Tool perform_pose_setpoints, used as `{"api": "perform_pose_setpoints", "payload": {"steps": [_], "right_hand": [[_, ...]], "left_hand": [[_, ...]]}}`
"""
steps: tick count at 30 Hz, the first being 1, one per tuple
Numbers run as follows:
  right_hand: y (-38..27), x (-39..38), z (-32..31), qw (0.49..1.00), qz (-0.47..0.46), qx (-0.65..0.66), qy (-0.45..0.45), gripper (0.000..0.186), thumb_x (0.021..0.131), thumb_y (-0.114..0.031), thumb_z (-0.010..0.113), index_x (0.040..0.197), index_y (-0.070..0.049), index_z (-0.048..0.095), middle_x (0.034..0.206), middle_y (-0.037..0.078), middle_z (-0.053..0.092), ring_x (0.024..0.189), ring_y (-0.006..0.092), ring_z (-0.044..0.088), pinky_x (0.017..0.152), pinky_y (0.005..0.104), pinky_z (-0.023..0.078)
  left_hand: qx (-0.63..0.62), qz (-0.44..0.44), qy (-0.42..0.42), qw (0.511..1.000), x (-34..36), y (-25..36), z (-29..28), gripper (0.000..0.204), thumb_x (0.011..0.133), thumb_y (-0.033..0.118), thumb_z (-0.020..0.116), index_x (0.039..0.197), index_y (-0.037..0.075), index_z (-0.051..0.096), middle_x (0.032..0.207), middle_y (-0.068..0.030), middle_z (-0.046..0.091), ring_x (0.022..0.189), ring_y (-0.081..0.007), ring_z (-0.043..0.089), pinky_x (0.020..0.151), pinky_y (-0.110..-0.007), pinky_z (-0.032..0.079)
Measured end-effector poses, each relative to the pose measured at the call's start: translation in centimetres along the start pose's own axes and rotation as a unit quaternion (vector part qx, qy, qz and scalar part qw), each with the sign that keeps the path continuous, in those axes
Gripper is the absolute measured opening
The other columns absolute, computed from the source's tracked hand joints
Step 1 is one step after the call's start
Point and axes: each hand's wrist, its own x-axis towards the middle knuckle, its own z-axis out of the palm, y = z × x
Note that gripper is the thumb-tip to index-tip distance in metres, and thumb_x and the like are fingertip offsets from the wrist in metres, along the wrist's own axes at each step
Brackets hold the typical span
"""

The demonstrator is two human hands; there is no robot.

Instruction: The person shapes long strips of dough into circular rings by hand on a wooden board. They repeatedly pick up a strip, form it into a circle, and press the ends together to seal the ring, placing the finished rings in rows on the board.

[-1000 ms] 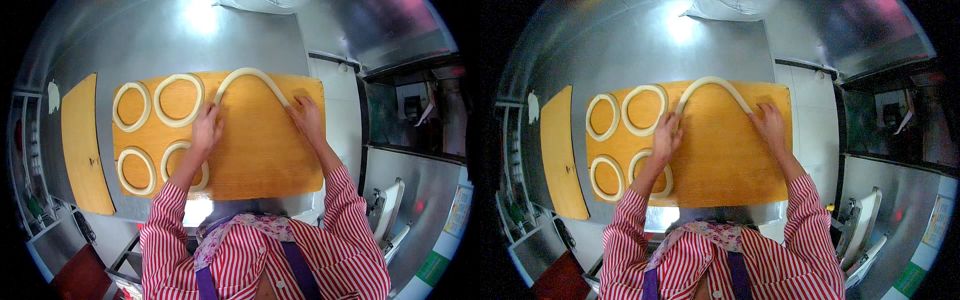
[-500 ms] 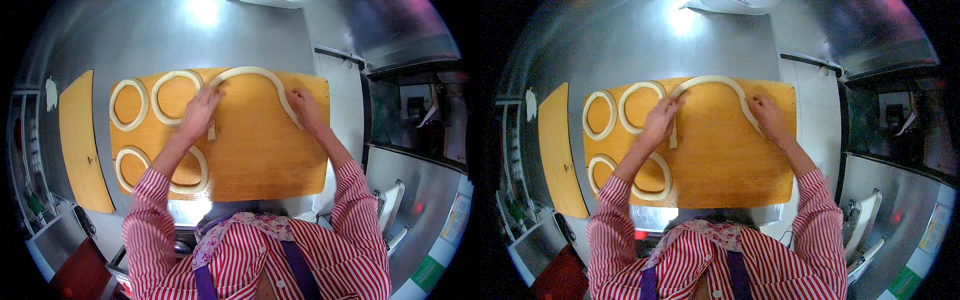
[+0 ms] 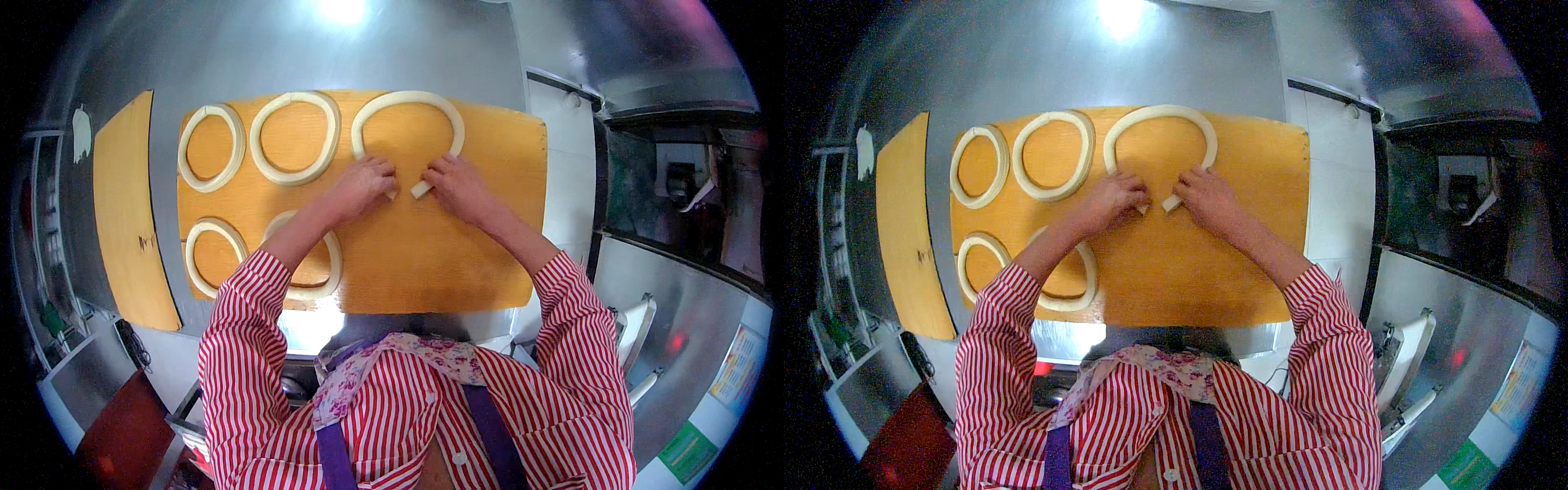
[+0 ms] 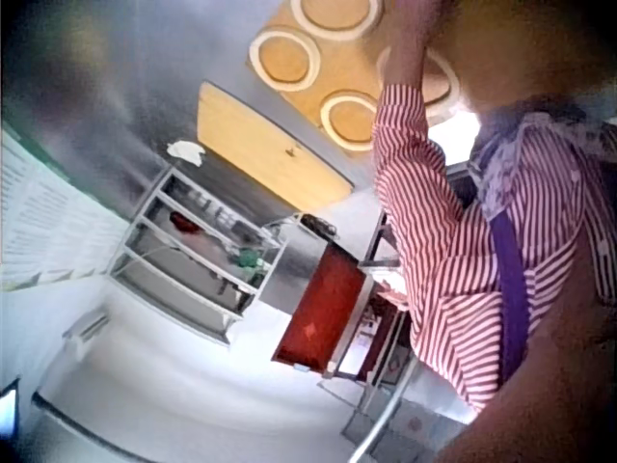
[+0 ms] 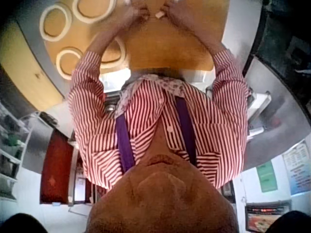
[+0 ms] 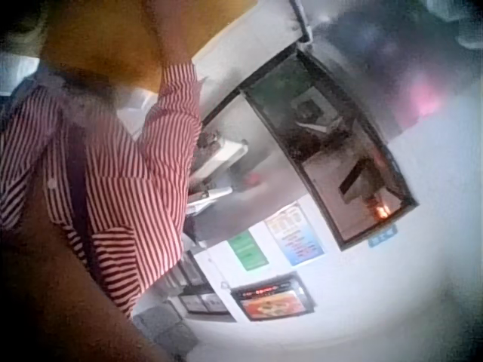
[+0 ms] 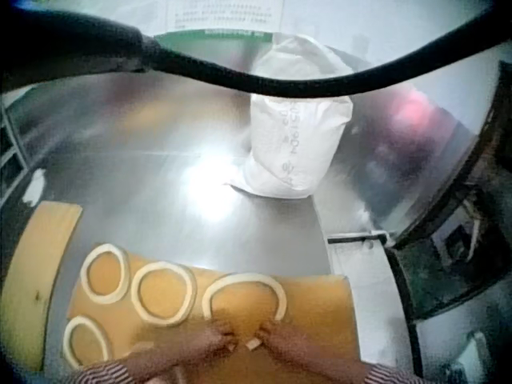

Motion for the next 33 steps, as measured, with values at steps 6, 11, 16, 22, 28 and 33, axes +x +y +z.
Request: {"api": "perform_pose_setpoints", "payload": {"steps": [6,11,16,22,28,33], "right_hand": [[-3.4,1.2,-1.6,0.939,0.184,0.286,0.043,0.045,0.077,-0.024,0.078,0.117,-0.007,0.067,0.107,0.012,0.069,0.099,0.0274,0.066,0.086,0.0397,0.053],[-4.3,2.8,0.4,0.845,0.229,0.470,0.112,0.039,0.077,-0.015,0.077,0.114,-0.005,0.069,0.099,0.012,0.074,0.088,0.0201,0.072,0.079,0.0333,0.057],[-4.2,3.1,1.2,0.857,0.214,0.444,0.152,0.042,0.078,-0.011,0.075,0.118,-0.004,0.065,0.098,0.013,0.072,0.086,0.0211,0.070,0.080,0.0339,0.057],[-4.7,1.4,0.8,0.957,0.142,0.203,0.154,0.045,0.077,-0.010,0.071,0.121,-0.006,0.061,0.104,0.012,0.064,0.100,0.0307,0.061,0.089,0.0424,0.051],[-1.9,-0.1,0.6,0.990,0.077,0.105,0.050,0.032,0.079,-0.012,0.070,0.110,-0.007,0.065,0.106,0.011,0.062,0.104,0.0322,0.059,0.091,0.0423,0.050],[-1.4,0.2,-0.3,0.967,0.141,0.206,0.047,0.026,0.080,-0.014,0.071,0.105,-0.007,0.067,0.104,0.012,0.063,0.104,0.0324,0.060,0.089,0.0423,0.050]], "left_hand": [[-0.218,-0.085,0.103,0.967,0.7,-0.7,-0.3,0.025,0.074,0.005,0.077,0.097,0.002,0.069,0.095,-0.0131,0.071,0.091,-0.0275,0.067,0.082,-0.037,0.053],[-0.309,-0.143,0.065,0.938,1.1,-1.6,-1.7,0.023,0.078,0.007,0.078,0.099,-0.001,0.071,0.094,-0.0114,0.074,0.087,-0.0160,0.068,0.080,-0.031,0.054],[-0.330,-0.142,0.046,0.932,1.1,-2.4,-1.7,0.019,0.085,0.005,0.071,0.103,0.000,0.071,0.098,-0.0067,0.073,0.087,-0.0129,0.065,0.081,-0.030,0.053],[-0.251,-0.093,0.034,0.963,1.6,-1.7,-0.4,0.024,0.087,0.010,0.067,0.109,0.001,0.066,0.104,-0.0128,0.071,0.096,-0.0256,0.068,0.085,-0.036,0.053],[-0.111,-0.057,0.027,0.992,1.7,0.1,1.2,0.026,0.085,0.018,0.068,0.106,0.004,0.065,0.106,-0.0165,0.066,0.102,-0.0365,0.061,0.090,-0.045,0.049],[-0.057,-0.065,0.119,0.989,2.1,1.3,2.9,0.026,0.084,0.024,0.068,0.101,0.004,0.065,0.100,-0.0148,0.062,0.101,-0.0346,0.058,0.093,-0.046,0.043]]}}
